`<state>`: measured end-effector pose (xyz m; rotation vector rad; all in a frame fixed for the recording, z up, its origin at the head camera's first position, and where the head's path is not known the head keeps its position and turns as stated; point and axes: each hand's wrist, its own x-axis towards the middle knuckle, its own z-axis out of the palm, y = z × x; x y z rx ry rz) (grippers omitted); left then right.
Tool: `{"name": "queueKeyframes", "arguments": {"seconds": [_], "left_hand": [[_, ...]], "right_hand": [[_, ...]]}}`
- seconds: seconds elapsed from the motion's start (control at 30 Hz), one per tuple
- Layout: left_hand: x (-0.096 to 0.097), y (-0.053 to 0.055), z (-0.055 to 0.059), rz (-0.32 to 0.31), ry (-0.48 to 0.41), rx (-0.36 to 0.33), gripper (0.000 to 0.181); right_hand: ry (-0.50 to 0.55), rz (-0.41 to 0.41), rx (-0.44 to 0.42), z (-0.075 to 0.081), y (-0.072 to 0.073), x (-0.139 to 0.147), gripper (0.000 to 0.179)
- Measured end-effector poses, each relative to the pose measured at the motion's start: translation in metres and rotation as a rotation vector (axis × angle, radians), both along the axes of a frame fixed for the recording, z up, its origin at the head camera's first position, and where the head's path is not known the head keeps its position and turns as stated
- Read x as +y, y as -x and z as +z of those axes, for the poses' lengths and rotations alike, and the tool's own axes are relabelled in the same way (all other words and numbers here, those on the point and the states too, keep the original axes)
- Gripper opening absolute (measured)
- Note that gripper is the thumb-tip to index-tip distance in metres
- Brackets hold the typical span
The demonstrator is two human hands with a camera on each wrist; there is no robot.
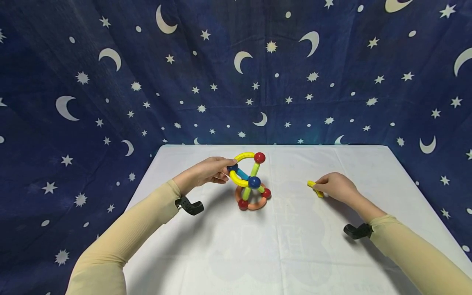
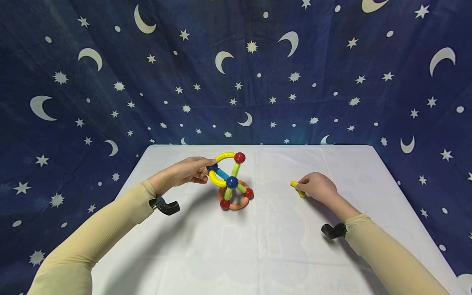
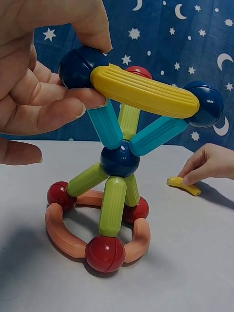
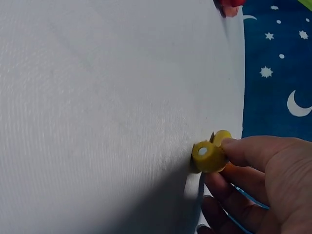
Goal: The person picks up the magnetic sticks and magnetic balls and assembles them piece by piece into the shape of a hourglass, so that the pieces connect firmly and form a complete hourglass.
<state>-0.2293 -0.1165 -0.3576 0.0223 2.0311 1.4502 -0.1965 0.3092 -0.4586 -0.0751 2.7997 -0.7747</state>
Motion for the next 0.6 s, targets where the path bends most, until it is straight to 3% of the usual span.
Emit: {"name": "queueKeyframes", "arguments": {"seconds": [0.33, 0.6], "left_hand": [[0.0, 0.0, -0.001, -0.003, -0.011, 0.007, 0.043], [0.0, 0.002, -0.002, 0.01, 0.005, -0.002, 0.044]], "right_hand": [[0.016, 0.036, 0.128, -0.001, -0.004, -0.014, 0.029], [0.236, -0.016, 0.087, 0.004, 0.001, -0.024, 0.044]]}}
